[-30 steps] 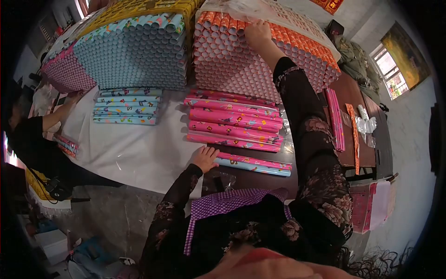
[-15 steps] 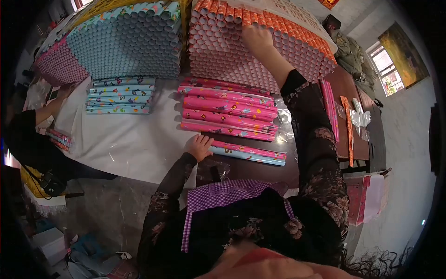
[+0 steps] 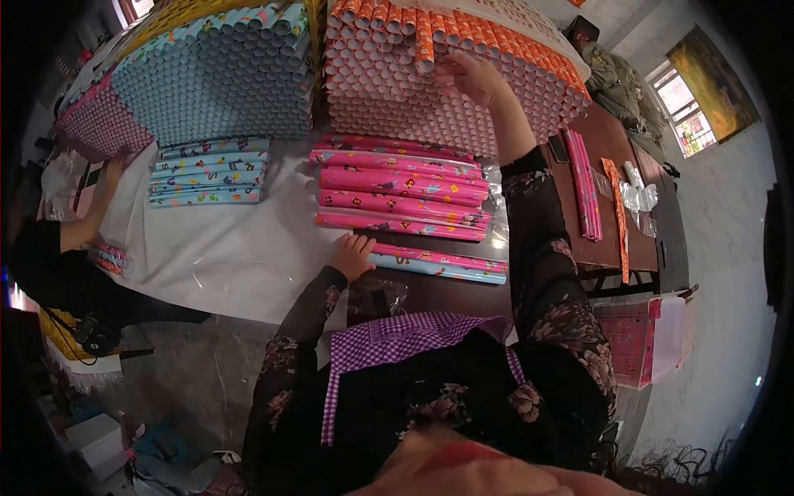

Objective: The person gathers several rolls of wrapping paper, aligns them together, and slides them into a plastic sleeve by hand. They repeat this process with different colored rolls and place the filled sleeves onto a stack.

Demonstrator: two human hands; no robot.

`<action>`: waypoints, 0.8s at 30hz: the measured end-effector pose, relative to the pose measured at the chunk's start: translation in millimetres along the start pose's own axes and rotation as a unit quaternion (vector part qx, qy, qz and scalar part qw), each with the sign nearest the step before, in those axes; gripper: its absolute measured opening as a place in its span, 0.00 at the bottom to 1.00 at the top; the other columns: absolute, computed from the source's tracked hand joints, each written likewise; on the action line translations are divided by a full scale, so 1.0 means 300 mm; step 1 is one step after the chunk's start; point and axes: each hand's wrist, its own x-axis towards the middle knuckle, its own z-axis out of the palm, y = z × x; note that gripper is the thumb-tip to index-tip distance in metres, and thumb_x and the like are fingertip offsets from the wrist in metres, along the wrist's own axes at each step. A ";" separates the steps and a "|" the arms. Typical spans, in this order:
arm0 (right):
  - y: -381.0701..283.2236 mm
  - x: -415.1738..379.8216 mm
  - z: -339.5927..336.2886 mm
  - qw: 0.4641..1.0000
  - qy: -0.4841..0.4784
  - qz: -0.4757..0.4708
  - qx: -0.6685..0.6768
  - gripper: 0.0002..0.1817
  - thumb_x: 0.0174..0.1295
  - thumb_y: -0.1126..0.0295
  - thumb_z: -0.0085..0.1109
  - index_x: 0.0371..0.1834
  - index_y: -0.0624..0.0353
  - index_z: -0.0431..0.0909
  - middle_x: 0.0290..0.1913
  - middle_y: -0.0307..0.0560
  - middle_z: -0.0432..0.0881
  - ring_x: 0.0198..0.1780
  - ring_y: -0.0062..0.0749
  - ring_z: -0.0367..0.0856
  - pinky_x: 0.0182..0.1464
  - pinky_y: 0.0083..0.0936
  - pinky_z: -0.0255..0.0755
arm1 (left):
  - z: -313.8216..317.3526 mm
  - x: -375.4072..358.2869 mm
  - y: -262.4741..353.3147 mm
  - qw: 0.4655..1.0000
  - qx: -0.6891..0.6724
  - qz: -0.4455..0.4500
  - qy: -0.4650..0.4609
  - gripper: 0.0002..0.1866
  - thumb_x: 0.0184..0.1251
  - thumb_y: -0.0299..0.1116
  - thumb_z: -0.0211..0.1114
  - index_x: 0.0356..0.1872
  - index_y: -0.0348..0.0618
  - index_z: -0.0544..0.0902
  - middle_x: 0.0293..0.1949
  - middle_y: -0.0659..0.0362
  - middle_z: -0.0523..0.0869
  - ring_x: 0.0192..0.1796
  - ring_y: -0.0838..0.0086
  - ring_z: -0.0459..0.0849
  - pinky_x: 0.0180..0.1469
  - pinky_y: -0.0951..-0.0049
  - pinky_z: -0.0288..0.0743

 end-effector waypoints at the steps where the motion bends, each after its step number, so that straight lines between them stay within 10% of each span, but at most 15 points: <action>1: 0.024 0.044 -0.014 1.000 0.001 -0.002 0.001 0.23 0.72 0.57 0.46 0.58 0.68 0.70 0.47 0.55 0.81 0.46 0.38 0.82 0.43 0.39 0.79 | -0.010 0.002 0.003 1.000 0.001 0.002 0.000 0.38 0.51 0.54 0.68 0.61 0.43 0.72 0.54 0.53 0.75 0.58 0.58 0.71 0.65 0.53 0.59; 4: 0.039 0.136 0.048 0.996 -0.006 0.001 0.094 0.33 0.71 0.45 0.41 0.60 0.67 0.65 0.51 0.56 0.77 0.48 0.47 0.81 0.48 0.45 0.78 | -0.020 0.004 0.003 1.000 0.008 -0.005 -0.002 0.37 0.52 0.54 0.68 0.61 0.44 0.73 0.53 0.53 0.75 0.57 0.58 0.71 0.65 0.54 0.60; 15: 0.102 0.303 0.145 0.870 -0.036 0.011 0.492 0.17 0.72 0.57 0.47 0.52 0.60 0.65 0.39 0.53 0.78 0.35 0.39 0.81 0.29 0.31 0.80 | -0.022 0.004 -0.011 0.999 -0.012 0.002 -0.047 0.36 0.60 0.55 0.62 0.64 0.42 0.68 0.58 0.52 0.72 0.60 0.57 0.69 0.66 0.53 0.59; 24: 0.142 -0.027 0.228 0.885 -0.057 0.037 0.460 0.18 0.72 0.57 0.46 0.55 0.58 0.68 0.38 0.46 0.76 0.34 0.31 0.77 0.34 0.31 0.75 | -0.020 0.009 0.000 1.000 -0.016 -0.002 -0.017 0.36 0.56 0.55 0.64 0.62 0.43 0.72 0.56 0.52 0.75 0.59 0.58 0.70 0.66 0.54 0.58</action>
